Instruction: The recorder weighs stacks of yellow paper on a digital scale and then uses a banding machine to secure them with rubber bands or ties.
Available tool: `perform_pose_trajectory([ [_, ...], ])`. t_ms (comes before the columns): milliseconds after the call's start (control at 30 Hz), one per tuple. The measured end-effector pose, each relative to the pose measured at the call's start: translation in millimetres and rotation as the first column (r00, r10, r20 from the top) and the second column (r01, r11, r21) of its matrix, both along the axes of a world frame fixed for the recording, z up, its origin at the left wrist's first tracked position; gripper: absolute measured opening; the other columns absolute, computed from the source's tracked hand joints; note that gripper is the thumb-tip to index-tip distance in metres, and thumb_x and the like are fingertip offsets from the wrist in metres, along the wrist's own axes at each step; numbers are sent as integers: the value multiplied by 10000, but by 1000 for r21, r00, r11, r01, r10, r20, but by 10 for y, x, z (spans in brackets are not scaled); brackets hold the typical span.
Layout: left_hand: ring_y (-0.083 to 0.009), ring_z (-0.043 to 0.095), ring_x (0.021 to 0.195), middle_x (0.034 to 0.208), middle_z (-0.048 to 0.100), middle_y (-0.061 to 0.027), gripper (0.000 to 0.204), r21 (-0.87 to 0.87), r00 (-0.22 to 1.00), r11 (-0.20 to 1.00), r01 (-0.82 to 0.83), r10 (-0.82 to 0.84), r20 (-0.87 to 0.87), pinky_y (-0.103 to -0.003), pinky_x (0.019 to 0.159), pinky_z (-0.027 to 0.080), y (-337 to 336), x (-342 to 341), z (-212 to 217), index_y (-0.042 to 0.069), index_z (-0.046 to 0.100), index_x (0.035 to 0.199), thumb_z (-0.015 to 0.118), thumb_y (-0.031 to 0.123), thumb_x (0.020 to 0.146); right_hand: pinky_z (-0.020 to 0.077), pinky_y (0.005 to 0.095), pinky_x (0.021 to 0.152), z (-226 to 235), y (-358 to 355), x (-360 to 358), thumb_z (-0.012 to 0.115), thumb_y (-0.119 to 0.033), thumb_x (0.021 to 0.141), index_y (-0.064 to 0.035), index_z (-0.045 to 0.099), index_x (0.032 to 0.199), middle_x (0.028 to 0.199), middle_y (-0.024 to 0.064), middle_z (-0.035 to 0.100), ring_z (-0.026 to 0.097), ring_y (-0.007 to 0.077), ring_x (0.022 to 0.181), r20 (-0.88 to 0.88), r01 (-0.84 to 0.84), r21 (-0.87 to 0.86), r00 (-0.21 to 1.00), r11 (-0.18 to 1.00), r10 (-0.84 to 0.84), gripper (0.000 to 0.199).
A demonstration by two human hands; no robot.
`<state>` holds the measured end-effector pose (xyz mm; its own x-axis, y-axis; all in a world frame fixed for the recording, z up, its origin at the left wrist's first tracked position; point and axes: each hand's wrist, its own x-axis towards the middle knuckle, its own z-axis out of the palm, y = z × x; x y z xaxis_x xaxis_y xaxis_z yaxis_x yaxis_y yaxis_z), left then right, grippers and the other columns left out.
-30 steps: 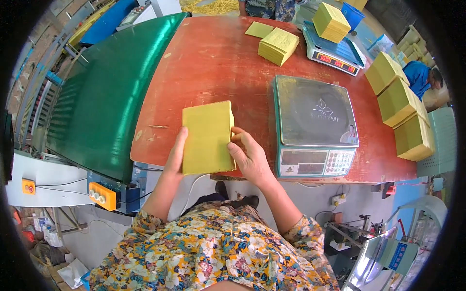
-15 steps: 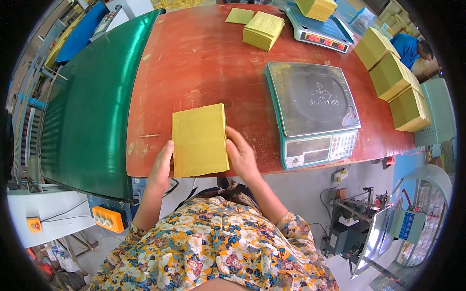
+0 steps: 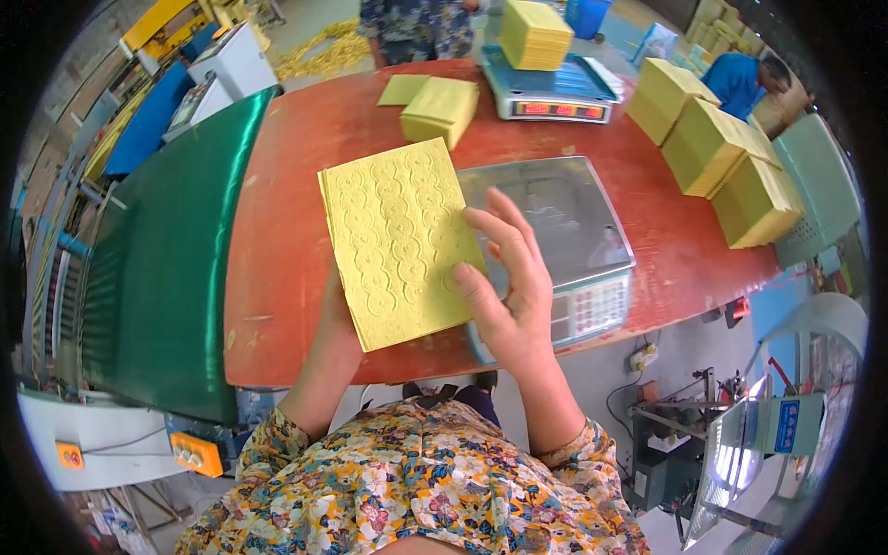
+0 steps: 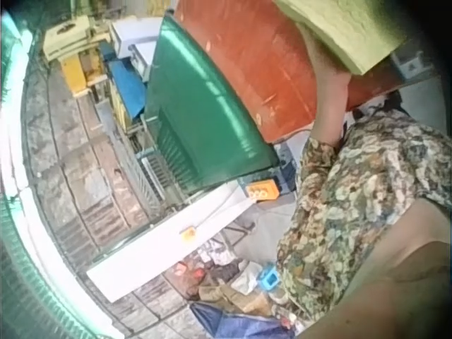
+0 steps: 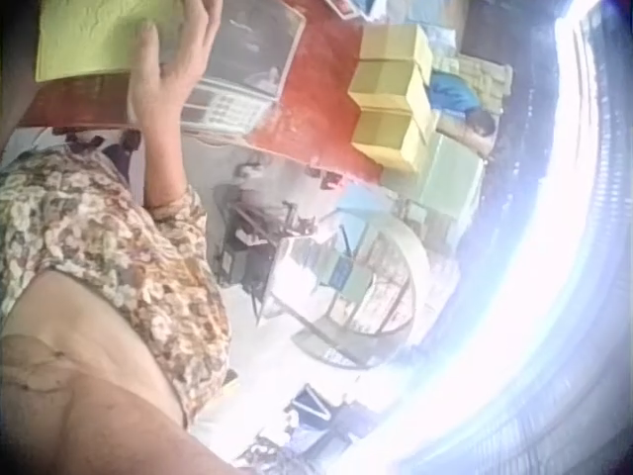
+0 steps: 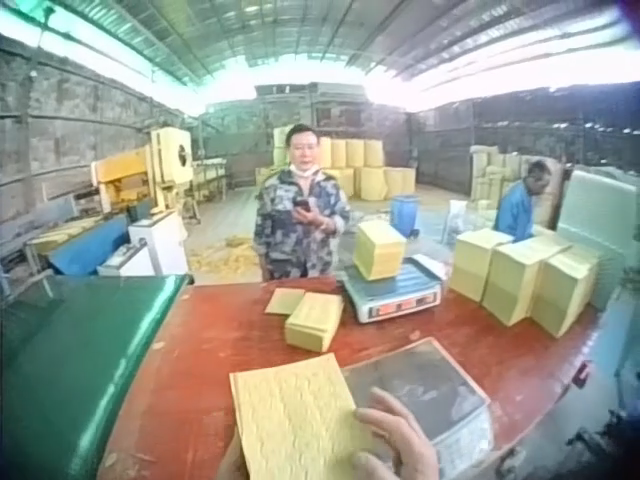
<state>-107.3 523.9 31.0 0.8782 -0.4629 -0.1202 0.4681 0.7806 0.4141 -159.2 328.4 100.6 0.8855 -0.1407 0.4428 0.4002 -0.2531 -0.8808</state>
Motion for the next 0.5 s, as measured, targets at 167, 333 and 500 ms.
perform_pose_trajectory([
  [167, -293, 541, 1265, 1435, 501, -150, 659, -13, 997, 998, 65, -66, -50, -464, 1052, 462, -1068, 381, -15, 83, 426, 1450, 444, 560, 996, 385, 323, 1056, -25, -744, 84, 568, -47, 894, -9, 492, 1388, 1381, 127, 523, 491, 198, 1281, -99, 57, 62, 994, 996, -51, 502],
  [333, -267, 613, 1139, 1315, 588, -132, 486, 233, 981, 971, -48, 89, -170, -392, 944, 521, -1710, 703, -273, 48, 483, 1387, 464, 376, 1029, 404, 305, 1029, -245, -1282, 402, 560, -60, 899, -9, 503, 1375, 1312, 108, 578, 529, 171, 1208, -169, 136, 124, 979, 983, -114, 483],
  [500, -274, 627, 859, 988, 629, -179, 290, 710, 710, 161, -685, -70, 701, -379, 753, 498, -1540, 784, -254, -28, 632, 1145, 570, 196, 971, 439, 288, 968, -354, -1434, 518, 560, -53, 898, -14, 521, 1365, 1336, 114, 573, 543, 161, 1183, -266, 116, 249, 963, 962, -47, 471],
])
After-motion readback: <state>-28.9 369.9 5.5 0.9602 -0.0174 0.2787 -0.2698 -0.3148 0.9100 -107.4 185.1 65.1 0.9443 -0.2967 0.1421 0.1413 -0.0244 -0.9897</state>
